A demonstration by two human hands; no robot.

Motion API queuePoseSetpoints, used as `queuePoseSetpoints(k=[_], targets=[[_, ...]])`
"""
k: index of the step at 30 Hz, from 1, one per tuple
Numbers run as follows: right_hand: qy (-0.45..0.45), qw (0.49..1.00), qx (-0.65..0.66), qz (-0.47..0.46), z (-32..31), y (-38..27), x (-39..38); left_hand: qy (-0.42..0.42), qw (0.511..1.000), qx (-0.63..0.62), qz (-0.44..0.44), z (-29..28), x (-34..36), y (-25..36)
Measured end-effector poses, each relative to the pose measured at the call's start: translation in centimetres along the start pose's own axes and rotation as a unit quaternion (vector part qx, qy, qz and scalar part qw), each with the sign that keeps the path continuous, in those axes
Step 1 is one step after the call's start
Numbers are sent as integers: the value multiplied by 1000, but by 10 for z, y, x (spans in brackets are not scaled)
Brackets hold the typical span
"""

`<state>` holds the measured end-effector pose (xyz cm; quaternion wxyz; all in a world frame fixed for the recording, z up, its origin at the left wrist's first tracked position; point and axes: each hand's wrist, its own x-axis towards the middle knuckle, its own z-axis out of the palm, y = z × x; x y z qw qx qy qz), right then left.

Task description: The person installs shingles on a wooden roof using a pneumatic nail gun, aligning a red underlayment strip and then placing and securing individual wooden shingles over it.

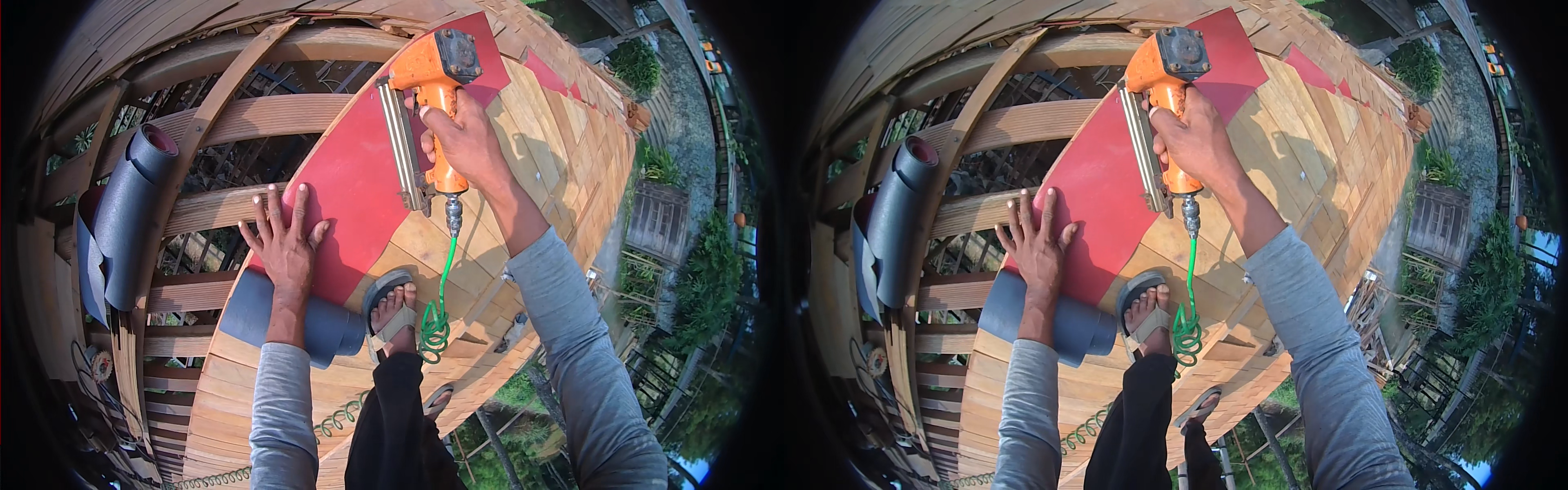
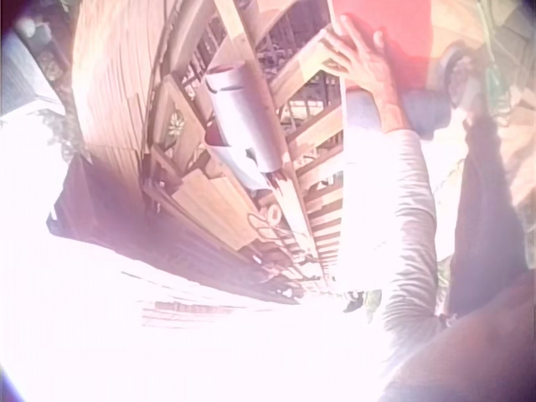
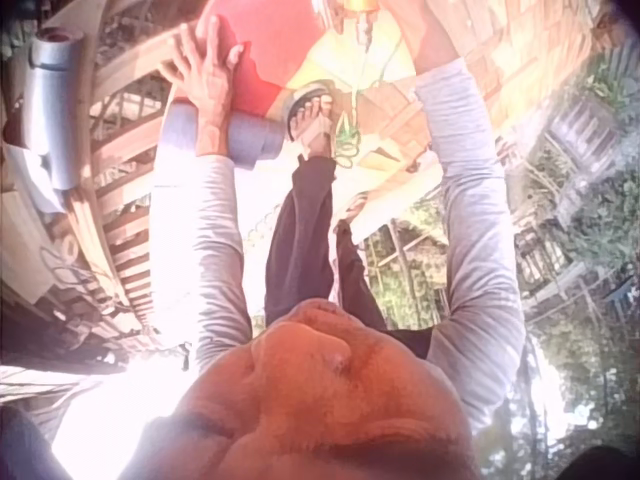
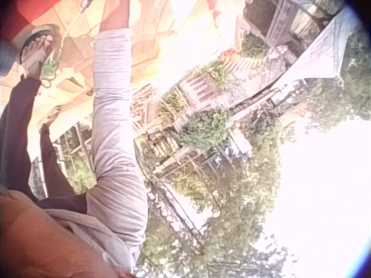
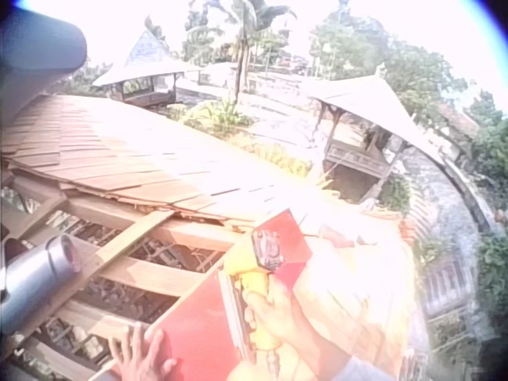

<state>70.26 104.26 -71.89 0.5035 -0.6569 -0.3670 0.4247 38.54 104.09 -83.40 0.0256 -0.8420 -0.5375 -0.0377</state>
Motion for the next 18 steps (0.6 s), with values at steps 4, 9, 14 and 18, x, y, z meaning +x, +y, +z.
queuePoseSetpoints(k=[4, 9, 14, 18], targets=[[-40, 995, -25, 83, 10, 8, 7, 18, 1000, -8, 1, 2, -2, -7], [-28, 999, 23, 30, -16, 9, -96, -3, 998, -61, 12, -14, -7, -10], [54, 989, 36, 135, -61, 27, -265, -233, 944, 32, 231, -66, -111, -11], [122, 970, 58, 201, -87, 11, -372, -257, 953, -2, 159, -108, -211, -65]])
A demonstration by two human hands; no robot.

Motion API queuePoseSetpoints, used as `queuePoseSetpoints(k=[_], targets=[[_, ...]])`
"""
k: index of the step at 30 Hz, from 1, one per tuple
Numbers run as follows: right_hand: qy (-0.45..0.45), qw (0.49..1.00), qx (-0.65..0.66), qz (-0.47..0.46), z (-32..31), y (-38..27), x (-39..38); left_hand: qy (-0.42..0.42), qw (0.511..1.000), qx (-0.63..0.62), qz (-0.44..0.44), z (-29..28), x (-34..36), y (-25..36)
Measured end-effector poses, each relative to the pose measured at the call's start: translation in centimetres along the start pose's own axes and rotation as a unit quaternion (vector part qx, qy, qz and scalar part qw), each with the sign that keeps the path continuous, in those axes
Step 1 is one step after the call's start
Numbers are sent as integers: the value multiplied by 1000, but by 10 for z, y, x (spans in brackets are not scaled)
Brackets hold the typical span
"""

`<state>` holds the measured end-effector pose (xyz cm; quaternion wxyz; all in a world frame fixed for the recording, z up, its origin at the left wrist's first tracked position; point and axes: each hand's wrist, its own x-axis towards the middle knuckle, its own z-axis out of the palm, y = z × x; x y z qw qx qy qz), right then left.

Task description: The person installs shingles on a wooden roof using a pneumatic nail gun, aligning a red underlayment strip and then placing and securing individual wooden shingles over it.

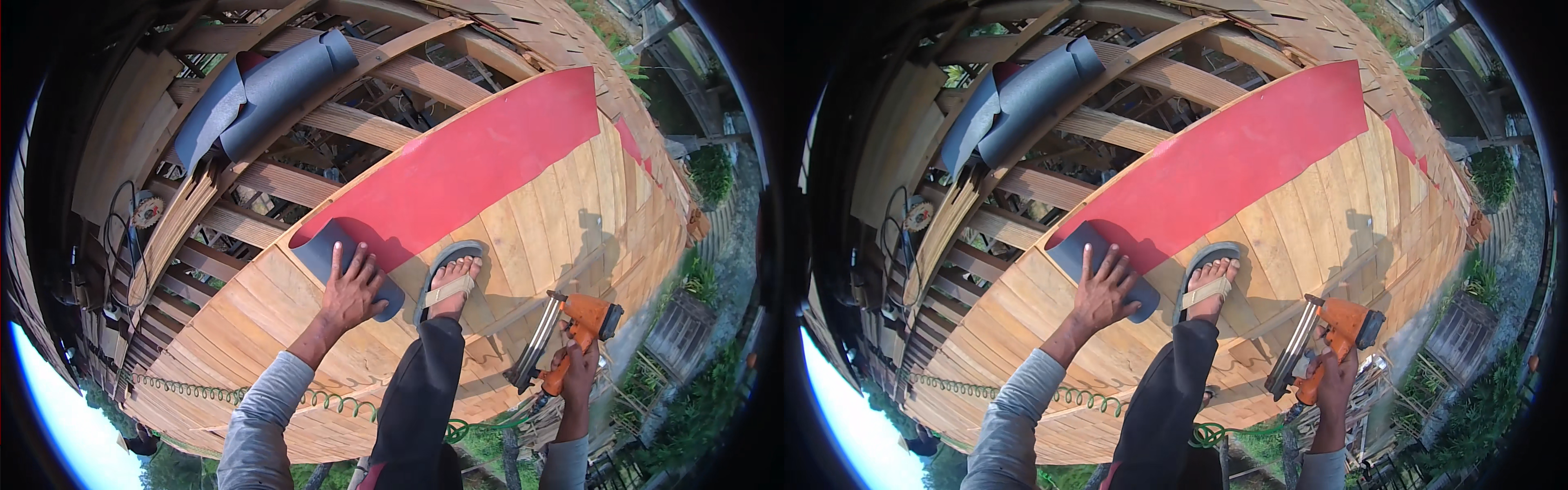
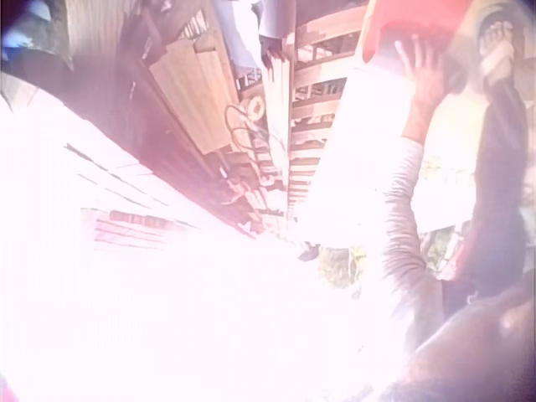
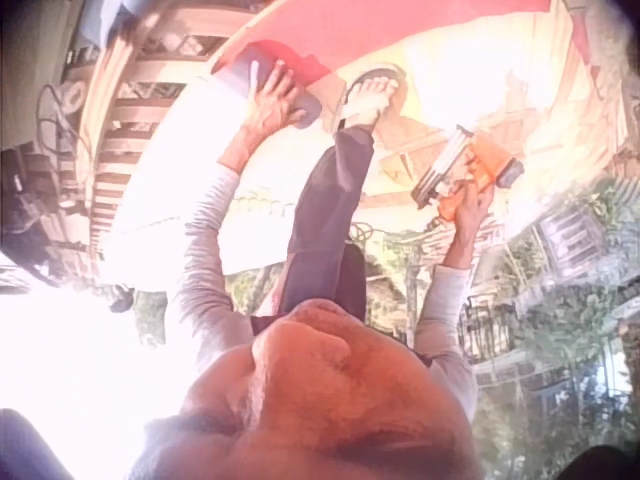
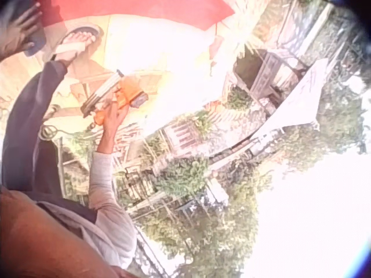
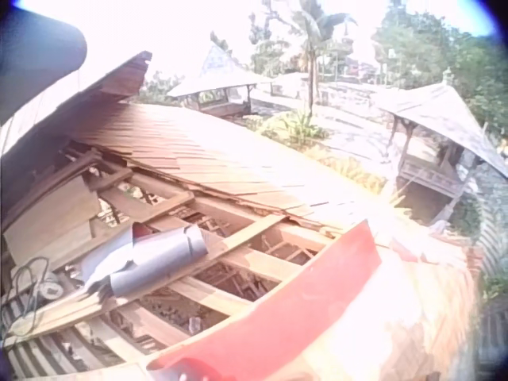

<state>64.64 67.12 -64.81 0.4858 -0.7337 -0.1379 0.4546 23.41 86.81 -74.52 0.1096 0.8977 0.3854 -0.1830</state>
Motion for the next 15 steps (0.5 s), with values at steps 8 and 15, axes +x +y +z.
queuePoseSetpoints(k=[8, 15], targets=[[27, 999, -25, 13, -90, 48, -138, -24, 998, -33, -49, 69, -82, 70], [35, 996, -86, 14, -165, 53, -251, 40, 975, 68, -209, 122, -154, 13]])
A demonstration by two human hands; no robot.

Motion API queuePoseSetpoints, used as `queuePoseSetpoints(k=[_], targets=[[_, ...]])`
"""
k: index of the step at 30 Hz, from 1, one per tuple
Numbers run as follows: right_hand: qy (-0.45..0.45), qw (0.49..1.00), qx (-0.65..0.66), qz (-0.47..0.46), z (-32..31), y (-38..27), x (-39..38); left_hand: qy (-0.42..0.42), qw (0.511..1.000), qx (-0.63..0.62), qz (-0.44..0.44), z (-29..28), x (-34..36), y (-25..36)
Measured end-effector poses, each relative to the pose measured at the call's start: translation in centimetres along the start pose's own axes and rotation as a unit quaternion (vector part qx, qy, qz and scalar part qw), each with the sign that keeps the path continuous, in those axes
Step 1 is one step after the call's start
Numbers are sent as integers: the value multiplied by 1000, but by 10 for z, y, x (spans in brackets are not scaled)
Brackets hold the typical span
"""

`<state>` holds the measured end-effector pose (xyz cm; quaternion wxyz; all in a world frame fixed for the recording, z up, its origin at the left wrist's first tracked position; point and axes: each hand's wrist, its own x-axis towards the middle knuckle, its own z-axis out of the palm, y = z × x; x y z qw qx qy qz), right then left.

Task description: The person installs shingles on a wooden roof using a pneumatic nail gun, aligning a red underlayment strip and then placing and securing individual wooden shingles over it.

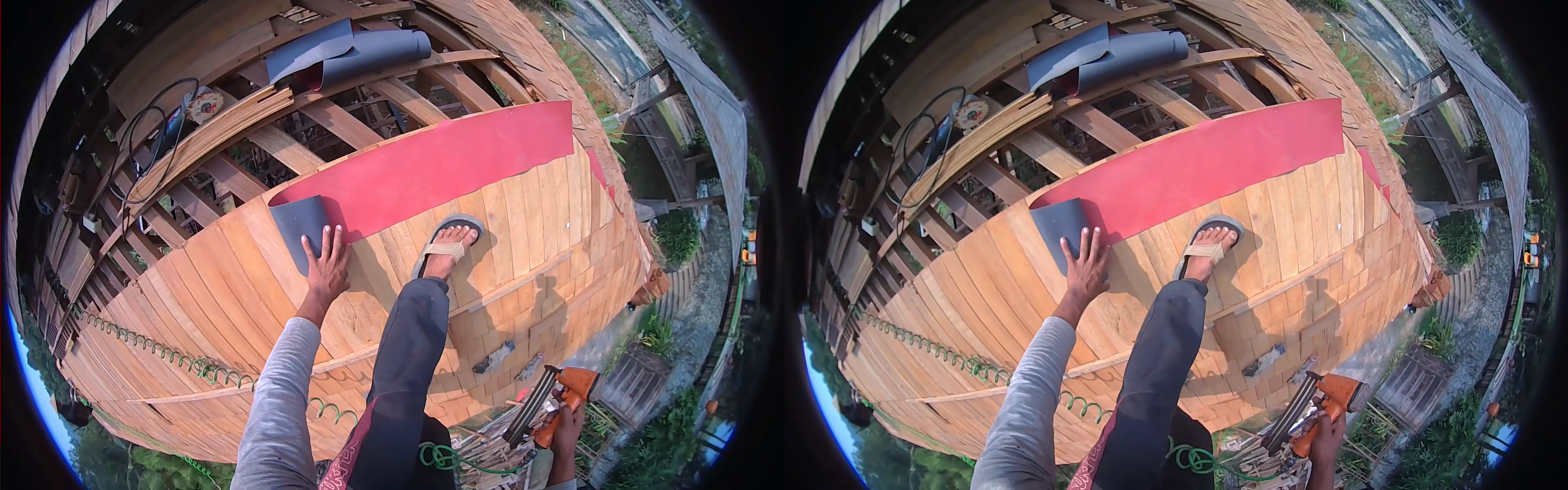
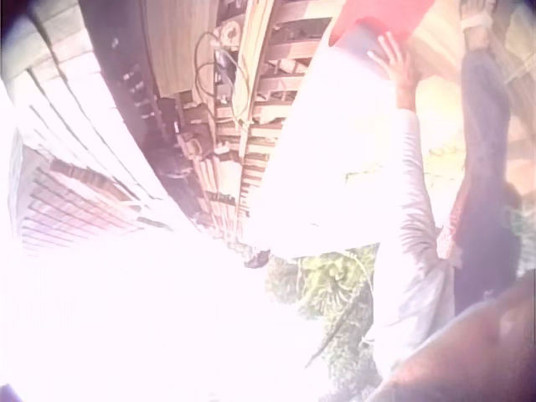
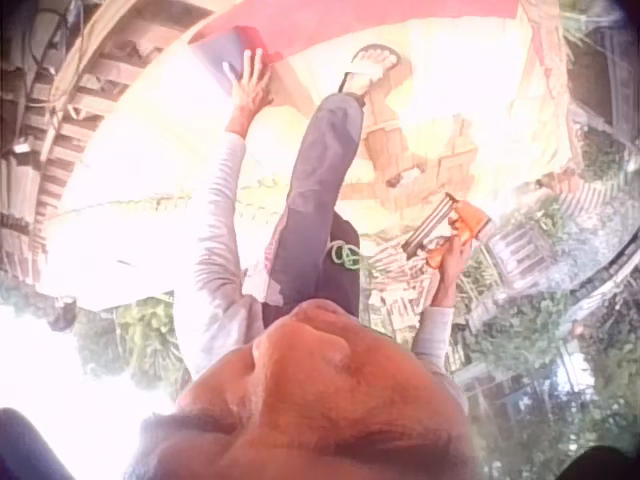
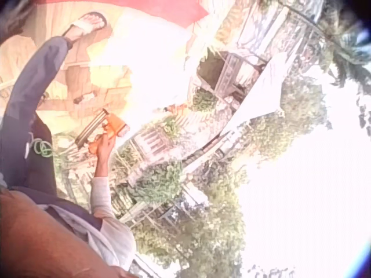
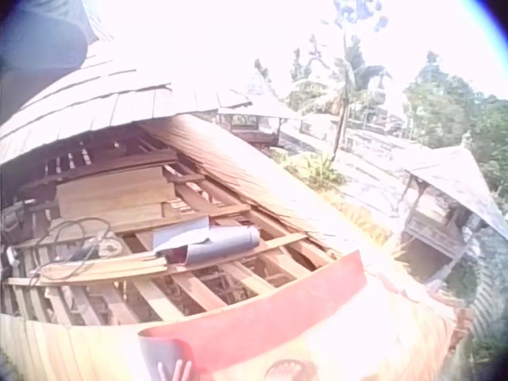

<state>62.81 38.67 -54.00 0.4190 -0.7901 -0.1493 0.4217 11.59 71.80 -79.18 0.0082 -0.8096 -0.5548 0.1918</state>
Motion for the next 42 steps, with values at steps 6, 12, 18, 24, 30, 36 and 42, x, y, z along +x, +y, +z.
queuePoseSetpoints(k=[6, 12, 18, 24, 30, 36, 42], targets=[[92, 992, 11, 90, -33, 51, -91, -45, 998, -2, 47, -10, -29, -35], [108, 985, 36, 132, -13, 109, -132, -9, 996, 72, 48, -3, -30, -21], [81, 985, 38, 150, 75, 120, -176, 50, 993, -86, 62, 20, -64, -64], [4, 989, 39, 141, 251, 95, -193, 109, 991, 14, 83, 75, -102, -174], [-7, 990, 54, 129, 378, 51, -253, -112, 977, -81, 165, 0, -53, -190], [-92, 988, 0, 126, 435, 33, -312, 69, 967, 100, 226, -11, -32, -202], [-102, 989, 56, 88, 419, 43, -331, -186, 963, -29, 191, -40, -7, -242]])
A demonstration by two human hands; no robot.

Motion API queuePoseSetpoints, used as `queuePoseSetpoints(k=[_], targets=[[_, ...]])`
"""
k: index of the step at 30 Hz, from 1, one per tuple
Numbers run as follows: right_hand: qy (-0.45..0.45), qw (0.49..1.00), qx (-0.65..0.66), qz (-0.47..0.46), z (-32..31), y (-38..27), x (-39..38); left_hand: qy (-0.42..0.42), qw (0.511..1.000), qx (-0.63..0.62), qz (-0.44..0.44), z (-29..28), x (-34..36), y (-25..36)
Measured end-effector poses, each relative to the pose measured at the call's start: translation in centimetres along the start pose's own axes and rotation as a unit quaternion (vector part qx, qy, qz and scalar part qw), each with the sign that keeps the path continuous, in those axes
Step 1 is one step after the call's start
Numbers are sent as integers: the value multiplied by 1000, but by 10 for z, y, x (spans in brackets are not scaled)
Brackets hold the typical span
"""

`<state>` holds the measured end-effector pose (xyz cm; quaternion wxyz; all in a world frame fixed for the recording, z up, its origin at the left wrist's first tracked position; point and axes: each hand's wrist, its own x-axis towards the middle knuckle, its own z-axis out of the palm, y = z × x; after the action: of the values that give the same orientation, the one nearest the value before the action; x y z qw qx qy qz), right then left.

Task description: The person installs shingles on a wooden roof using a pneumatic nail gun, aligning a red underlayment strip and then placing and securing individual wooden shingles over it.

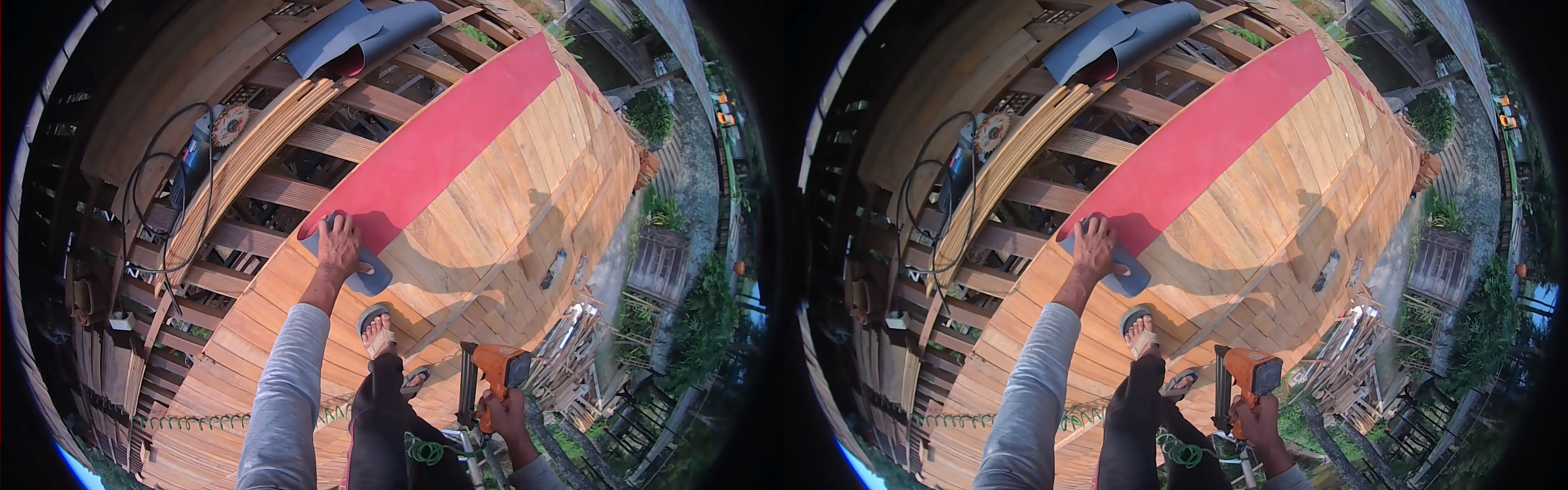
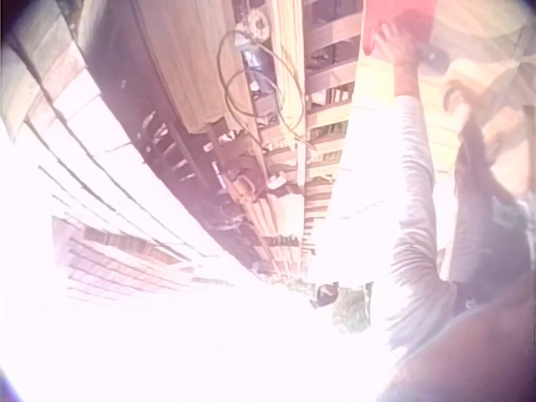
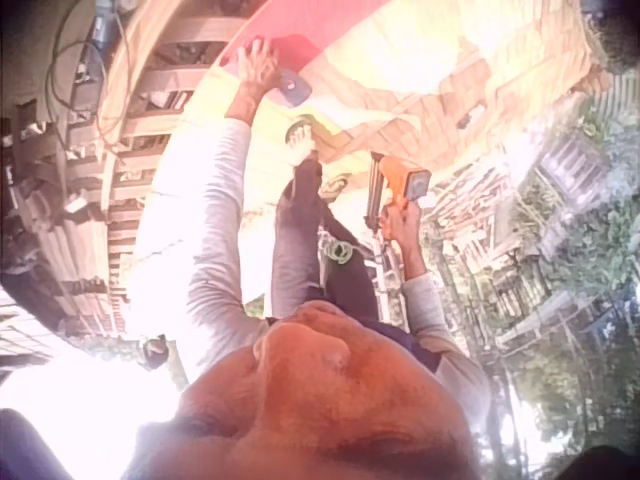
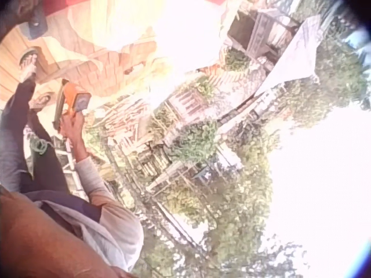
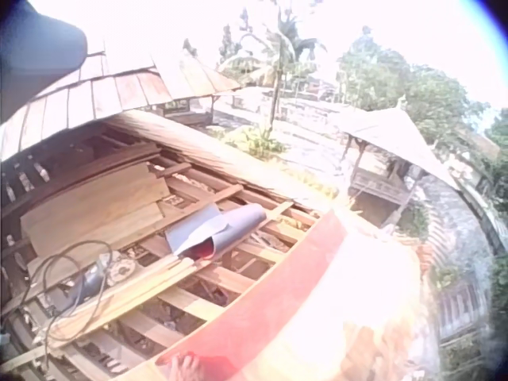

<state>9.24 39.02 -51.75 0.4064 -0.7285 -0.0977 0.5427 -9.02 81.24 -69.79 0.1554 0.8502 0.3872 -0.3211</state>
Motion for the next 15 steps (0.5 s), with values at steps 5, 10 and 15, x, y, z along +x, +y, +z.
queuePoseSetpoints(k=[5, 10, 15], targets=[[-18, 997, 22, -73, -4, 28, 68, 103, 991, 15, -89, 26, -9, -13], [11, 988, 22, -152, 10, -3, 158, 86, 986, -33, -137, 30, -1, -7], [-35, 978, 48, -201, 40, -58, 239, 113, 973, -115, -167, 26, -10, -13]])
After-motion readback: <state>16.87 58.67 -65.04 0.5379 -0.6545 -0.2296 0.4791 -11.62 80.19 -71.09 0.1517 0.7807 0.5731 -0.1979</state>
